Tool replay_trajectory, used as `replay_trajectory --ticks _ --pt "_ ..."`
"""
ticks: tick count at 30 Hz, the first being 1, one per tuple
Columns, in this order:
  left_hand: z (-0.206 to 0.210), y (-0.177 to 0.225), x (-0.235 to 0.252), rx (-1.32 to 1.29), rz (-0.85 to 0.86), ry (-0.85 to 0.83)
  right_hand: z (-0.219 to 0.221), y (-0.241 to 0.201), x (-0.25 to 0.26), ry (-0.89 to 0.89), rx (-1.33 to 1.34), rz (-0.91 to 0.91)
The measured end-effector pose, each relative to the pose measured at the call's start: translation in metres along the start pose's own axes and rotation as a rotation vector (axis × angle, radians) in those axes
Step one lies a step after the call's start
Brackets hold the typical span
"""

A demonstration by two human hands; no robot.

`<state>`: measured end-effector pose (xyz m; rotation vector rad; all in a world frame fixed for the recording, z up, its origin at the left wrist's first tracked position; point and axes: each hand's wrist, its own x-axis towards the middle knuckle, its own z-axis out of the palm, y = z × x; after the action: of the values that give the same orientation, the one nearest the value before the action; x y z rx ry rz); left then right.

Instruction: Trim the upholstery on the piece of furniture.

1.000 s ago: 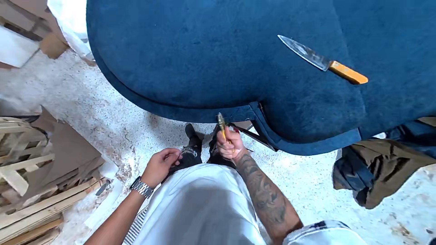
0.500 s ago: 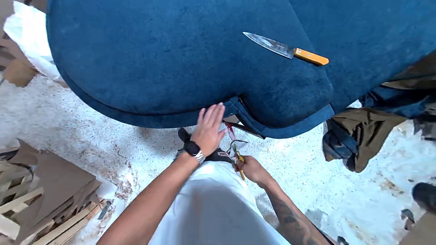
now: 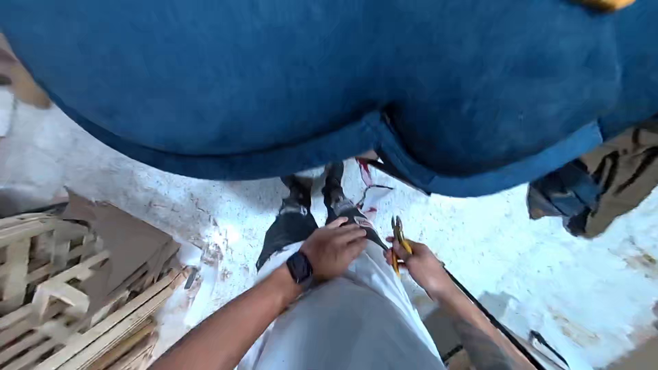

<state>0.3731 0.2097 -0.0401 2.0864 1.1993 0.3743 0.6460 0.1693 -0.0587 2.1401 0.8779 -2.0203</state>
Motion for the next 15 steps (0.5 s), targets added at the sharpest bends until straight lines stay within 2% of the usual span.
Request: replay_trajectory --ticks 2,4,5,6,7,8,10,11,12,14,15 --pt "-0.018 0.006 -0.014 -0.007 0.012 0.004 -0.007 0.010 0.002 -0.053 0.021 0.080" --pt "-0.045 -0.003 0.004 0.142 -0.161 0.175 -0.017 0.012 0.011 -0.016 0.035 0.090" --pt "-0.051 -0.011 0.014 0.221 -0.266 0.195 -0.019 0.012 0.014 0.023 0.034 0.084" --pt "-0.050 -0.015 0.018 0.248 -0.328 0.121 -0.021 0.013 0.016 0.062 0.027 0.080" --pt "-0.041 -0.012 0.016 0.224 -0.305 0.004 -0.022 0.014 0.016 0.091 0.014 0.080" --pt "-0.029 -0.006 0.008 0.164 -0.192 -0.096 -0.024 0.015 0.015 0.101 0.001 0.081" --pt "-0.009 -0.001 -0.007 0.046 0.180 -0.146 -0.028 0.016 0.014 0.082 -0.018 0.059" --pt "-0.012 0.000 -0.006 0.012 0.223 -0.103 -0.030 0.016 0.014 0.066 -0.014 0.046" --pt "-0.021 0.001 -0.004 0.017 0.135 0.010 -0.031 0.016 0.014 0.054 -0.006 0.036" --pt "-0.047 -0.004 0.014 0.160 -0.190 0.200 -0.032 0.018 0.013 0.066 0.013 0.030" --pt "-0.053 -0.011 0.026 0.231 -0.298 0.192 -0.031 0.019 0.014 0.081 0.011 0.039"
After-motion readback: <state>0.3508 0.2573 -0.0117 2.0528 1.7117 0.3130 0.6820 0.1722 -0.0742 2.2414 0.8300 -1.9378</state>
